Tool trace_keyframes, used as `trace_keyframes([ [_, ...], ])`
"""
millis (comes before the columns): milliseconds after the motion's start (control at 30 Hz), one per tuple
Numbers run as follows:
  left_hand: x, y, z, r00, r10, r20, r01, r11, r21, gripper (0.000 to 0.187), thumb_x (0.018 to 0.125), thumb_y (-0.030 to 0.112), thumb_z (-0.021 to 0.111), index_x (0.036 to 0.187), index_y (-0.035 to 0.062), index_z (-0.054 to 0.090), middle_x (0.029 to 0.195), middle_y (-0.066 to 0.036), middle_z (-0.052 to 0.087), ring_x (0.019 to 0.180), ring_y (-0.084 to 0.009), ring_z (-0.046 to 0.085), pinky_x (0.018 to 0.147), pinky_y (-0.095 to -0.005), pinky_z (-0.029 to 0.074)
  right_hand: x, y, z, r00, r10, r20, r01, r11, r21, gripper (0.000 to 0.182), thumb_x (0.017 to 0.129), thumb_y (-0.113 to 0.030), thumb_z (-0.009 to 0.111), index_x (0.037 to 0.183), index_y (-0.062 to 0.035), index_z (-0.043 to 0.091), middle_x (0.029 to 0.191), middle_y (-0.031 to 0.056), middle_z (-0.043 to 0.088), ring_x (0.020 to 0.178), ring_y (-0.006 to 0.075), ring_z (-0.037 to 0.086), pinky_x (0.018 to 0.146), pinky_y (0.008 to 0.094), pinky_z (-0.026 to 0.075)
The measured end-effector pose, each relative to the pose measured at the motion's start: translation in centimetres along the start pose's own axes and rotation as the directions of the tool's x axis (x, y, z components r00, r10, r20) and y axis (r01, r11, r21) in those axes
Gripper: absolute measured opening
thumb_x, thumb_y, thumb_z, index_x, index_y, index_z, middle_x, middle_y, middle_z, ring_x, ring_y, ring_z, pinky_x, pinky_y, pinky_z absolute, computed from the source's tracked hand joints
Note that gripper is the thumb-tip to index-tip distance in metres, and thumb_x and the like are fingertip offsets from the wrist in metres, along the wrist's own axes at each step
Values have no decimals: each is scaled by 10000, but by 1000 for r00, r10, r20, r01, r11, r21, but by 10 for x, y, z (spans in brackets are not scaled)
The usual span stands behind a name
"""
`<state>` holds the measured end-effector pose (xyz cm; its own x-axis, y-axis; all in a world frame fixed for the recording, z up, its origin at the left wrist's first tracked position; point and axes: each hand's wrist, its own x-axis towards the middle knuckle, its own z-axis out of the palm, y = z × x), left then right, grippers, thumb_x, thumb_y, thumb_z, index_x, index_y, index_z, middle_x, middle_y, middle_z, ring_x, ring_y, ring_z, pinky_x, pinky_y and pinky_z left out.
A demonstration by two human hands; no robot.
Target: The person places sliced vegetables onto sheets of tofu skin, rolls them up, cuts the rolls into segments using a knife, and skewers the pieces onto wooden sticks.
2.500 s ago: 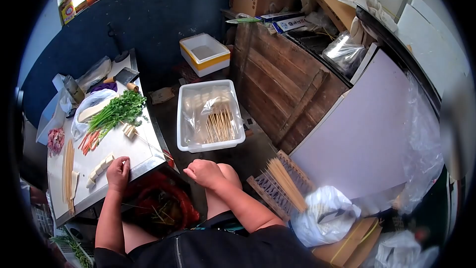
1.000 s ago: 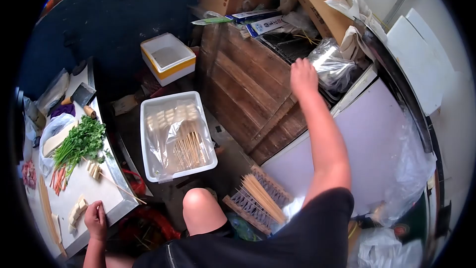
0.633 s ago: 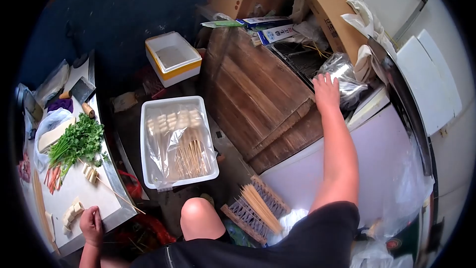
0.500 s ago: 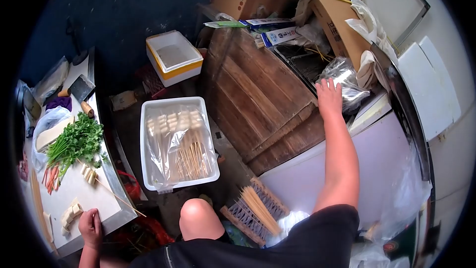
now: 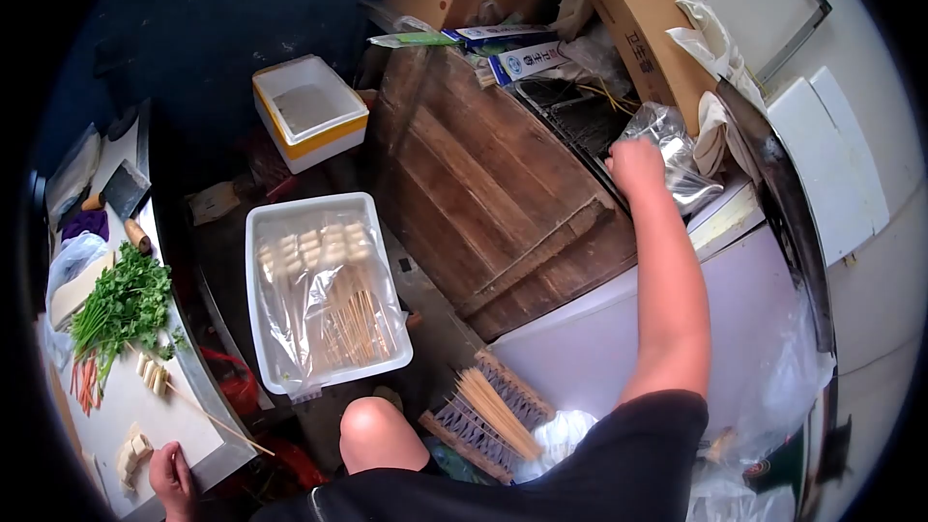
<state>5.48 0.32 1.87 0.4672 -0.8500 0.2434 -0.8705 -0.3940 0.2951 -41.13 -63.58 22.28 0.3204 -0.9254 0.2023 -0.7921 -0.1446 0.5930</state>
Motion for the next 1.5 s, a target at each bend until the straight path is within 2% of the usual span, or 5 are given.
trace_keyframes([
  [400, 1, 4, -3, 998, -42, 47, 43, 999, -5, 231, 958, 183, 576, 1077, 9, 670, 939, -165, 691, 814, -301, 669, 725, -360, 532, 138, -33, 63, 970, -4, -244, 147, 809, 569, 333, 924, -114, 524, 1235, -112, 642, 1195, 178, 641, 1090, 329, 624, 944, 343, 476],
  [567, 0, 2, -4, 992, -69, 104, 67, 997, 25, 240, 959, 188, 578, 1081, 3, 669, 985, -169, 693, 868, -312, 672, 774, -367, 538, 140, -36, 80, 1000, -12, 9, 2, 714, 700, 455, 913, -35, 458, 1259, -269, 638, 1268, 127, 611, 1133, 318, 599, 977, 386, 464],
  [1200, -2, 0, -1, 999, -21, 36, 22, 1000, -16, 213, 945, 155, 601, 1077, 6, 677, 965, -164, 696, 844, -292, 677, 759, -348, 543, 97, 14, 68, 987, 135, -88, -102, 947, 305, 251, 849, -129, 629, 1085, -96, 709, 1132, 122, 668, 1065, 311, 615, 913, 412, 490],
  [1267, -2, 0, -2, 999, -31, 41, 32, 999, -11, 211, 944, 154, 603, 1076, 7, 678, 964, -165, 696, 845, -296, 676, 761, -350, 541, 83, 15, 61, 994, -89, -65, 81, 990, -119, 242, 858, -159, 628, 1085, -134, 708, 1049, 88, 683, 1013, 277, 614, 864, 418, 492],
  [1500, -6, -4, 0, 997, -33, 66, 30, 999, 42, 217, 946, 158, 594, 1092, 17, 671, 980, -168, 691, 865, -311, 673, 775, -365, 536, 82, 11, 73, 924, -312, -219, 302, 950, -81, 300, 925, -179, 520, 1199, -161, 640, 1050, 78, 680, 991, 255, 602, 850, 412, 489],
])
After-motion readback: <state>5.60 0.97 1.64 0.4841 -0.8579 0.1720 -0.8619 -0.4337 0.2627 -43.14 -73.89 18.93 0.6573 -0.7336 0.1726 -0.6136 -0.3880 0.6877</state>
